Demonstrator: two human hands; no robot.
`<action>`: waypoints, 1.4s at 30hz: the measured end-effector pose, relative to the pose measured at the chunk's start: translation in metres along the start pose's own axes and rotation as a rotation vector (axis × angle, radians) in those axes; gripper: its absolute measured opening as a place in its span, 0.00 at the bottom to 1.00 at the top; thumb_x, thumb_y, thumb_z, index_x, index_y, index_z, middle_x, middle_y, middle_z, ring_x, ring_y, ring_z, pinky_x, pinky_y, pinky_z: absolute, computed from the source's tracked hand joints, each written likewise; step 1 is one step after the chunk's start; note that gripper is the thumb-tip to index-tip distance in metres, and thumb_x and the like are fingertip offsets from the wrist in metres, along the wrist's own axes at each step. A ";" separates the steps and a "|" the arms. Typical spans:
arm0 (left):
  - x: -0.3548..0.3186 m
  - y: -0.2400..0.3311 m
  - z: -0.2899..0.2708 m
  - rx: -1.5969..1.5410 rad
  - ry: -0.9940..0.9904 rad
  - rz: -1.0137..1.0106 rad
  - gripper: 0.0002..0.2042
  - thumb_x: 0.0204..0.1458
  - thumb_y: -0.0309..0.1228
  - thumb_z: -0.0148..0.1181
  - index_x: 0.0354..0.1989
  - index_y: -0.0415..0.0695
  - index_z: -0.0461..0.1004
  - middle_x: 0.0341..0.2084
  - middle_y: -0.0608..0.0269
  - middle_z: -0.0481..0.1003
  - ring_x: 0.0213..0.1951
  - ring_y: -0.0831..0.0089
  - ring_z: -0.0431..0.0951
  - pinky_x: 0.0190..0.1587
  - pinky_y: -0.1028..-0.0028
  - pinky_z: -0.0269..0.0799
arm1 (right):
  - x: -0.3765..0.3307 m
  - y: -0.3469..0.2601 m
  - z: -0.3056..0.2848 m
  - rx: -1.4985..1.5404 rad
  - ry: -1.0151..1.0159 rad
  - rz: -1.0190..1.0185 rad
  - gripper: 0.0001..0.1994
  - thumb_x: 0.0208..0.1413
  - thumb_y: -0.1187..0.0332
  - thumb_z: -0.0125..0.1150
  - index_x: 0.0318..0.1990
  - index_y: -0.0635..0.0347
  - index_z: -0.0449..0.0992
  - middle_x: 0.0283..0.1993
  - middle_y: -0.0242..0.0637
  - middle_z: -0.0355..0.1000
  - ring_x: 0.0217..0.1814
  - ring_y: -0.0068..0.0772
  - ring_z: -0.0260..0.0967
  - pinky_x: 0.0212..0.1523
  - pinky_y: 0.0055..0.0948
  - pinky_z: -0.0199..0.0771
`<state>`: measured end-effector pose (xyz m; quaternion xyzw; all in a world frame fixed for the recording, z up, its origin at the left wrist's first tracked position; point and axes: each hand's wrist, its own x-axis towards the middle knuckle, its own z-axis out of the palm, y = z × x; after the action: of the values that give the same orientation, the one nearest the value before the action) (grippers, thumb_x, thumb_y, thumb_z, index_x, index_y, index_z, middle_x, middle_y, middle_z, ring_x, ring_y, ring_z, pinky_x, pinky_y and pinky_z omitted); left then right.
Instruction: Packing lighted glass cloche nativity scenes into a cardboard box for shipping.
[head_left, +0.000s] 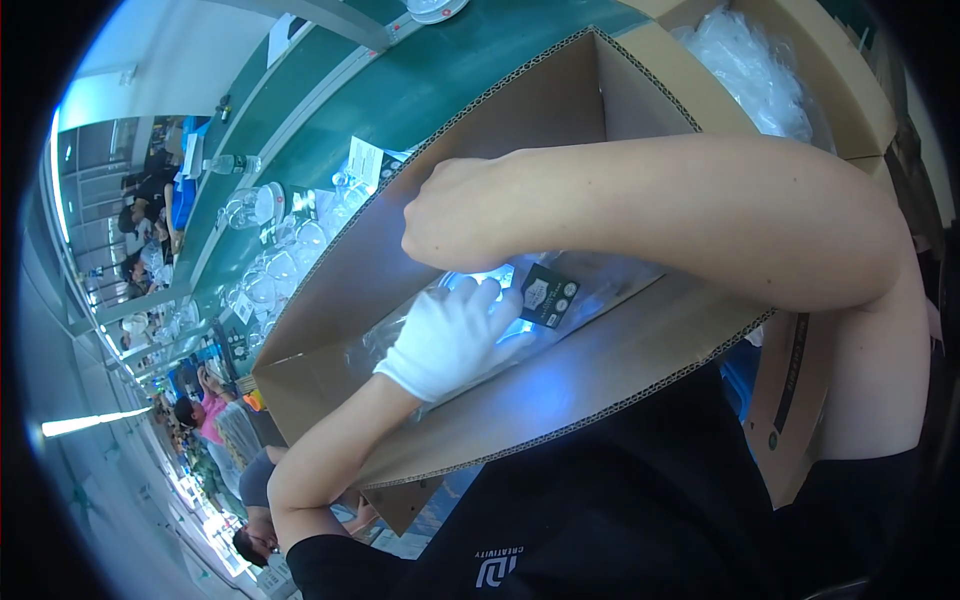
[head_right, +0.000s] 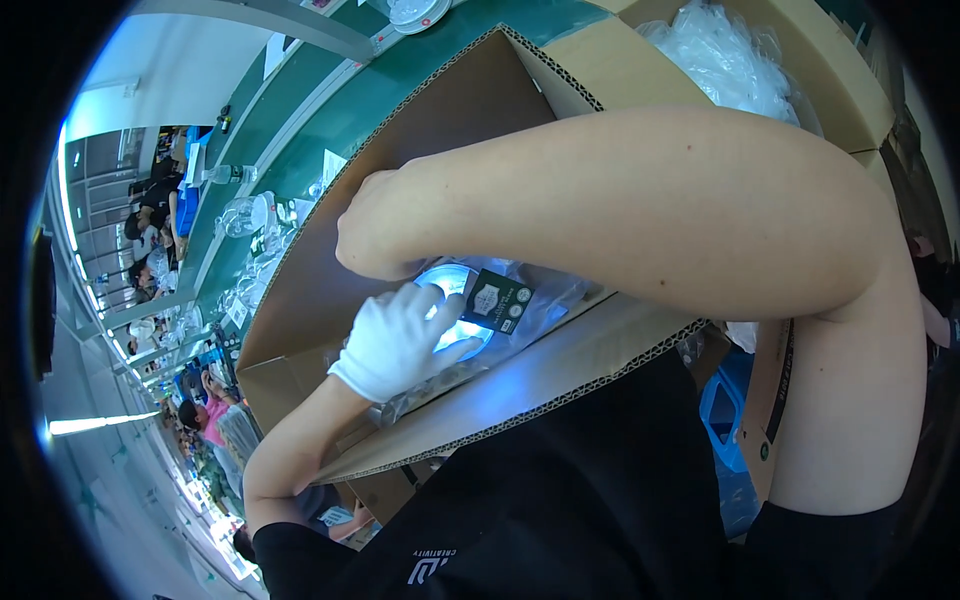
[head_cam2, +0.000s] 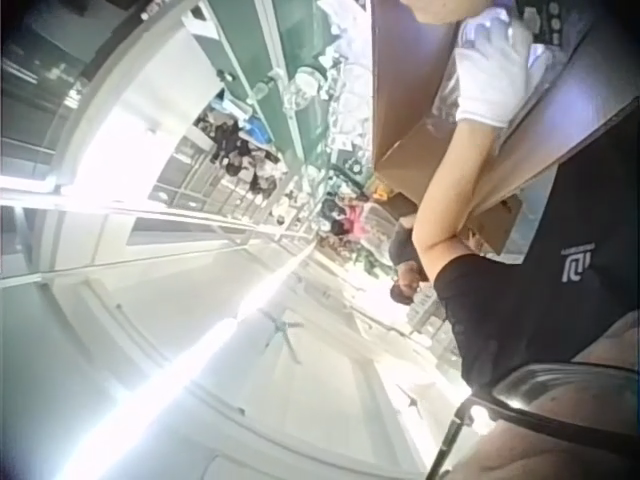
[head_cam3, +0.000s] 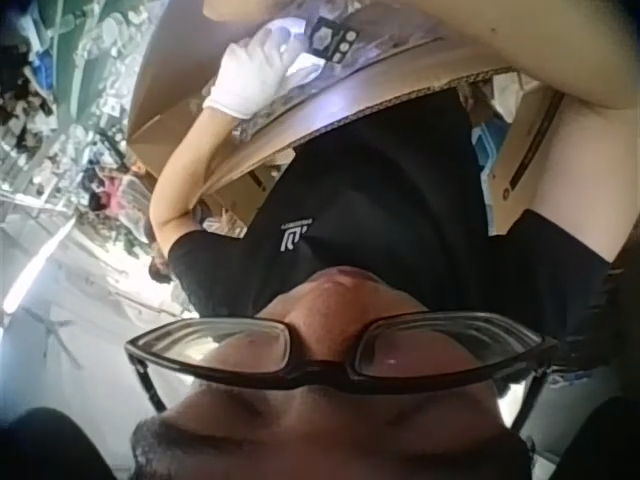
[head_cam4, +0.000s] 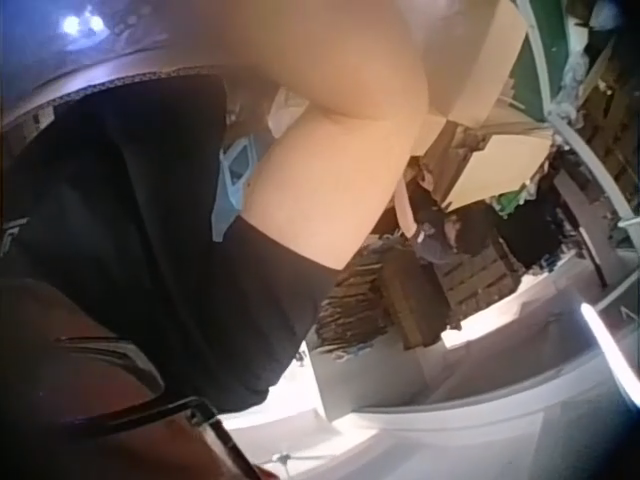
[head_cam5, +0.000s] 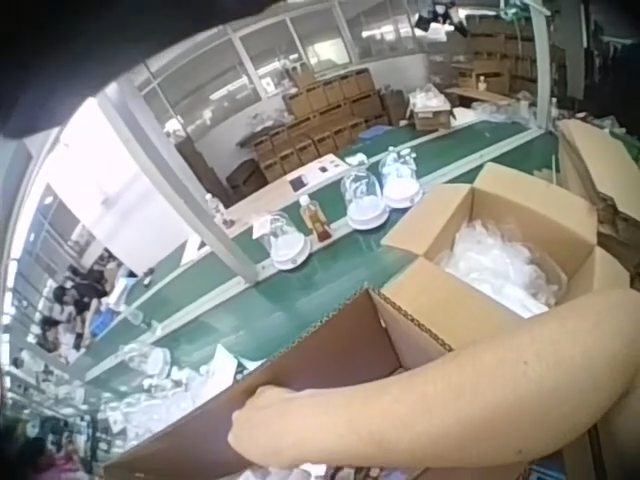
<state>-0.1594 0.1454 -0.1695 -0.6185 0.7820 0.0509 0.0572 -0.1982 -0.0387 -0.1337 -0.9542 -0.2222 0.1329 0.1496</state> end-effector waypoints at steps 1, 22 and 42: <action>0.000 0.001 0.009 0.053 -0.033 0.018 0.15 0.53 0.46 0.63 0.43 0.51 0.75 0.29 0.60 0.73 0.26 0.66 0.78 0.22 0.67 0.72 | 0.001 0.002 0.002 -0.015 0.018 0.027 0.10 0.51 0.72 0.57 0.36 0.64 0.83 0.36 0.49 0.81 0.41 0.49 0.81 0.41 0.45 0.80; -0.271 -0.002 -0.060 -1.144 1.178 -0.754 0.26 0.62 0.42 0.59 0.61 0.36 0.65 0.28 0.66 0.69 0.24 0.75 0.70 0.26 0.75 0.70 | -0.014 -0.051 0.016 0.318 -0.124 -0.229 0.27 0.58 0.68 0.56 0.66 0.62 0.62 0.60 0.47 0.71 0.57 0.53 0.73 0.54 0.52 0.76; -0.274 -0.049 -0.078 -1.327 1.104 -0.550 0.17 0.60 0.45 0.62 0.47 0.47 0.68 0.30 0.72 0.62 0.31 0.78 0.64 0.31 0.76 0.64 | 0.007 -0.081 -0.010 0.107 -0.015 -0.417 0.20 0.61 0.67 0.53 0.57 0.69 0.66 0.57 0.47 0.69 0.57 0.46 0.73 0.49 0.41 0.80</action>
<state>-0.0514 0.3858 -0.0510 -0.6259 0.3328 0.1718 -0.6841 -0.2203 0.0319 -0.0978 -0.8773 -0.4084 0.1177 0.2228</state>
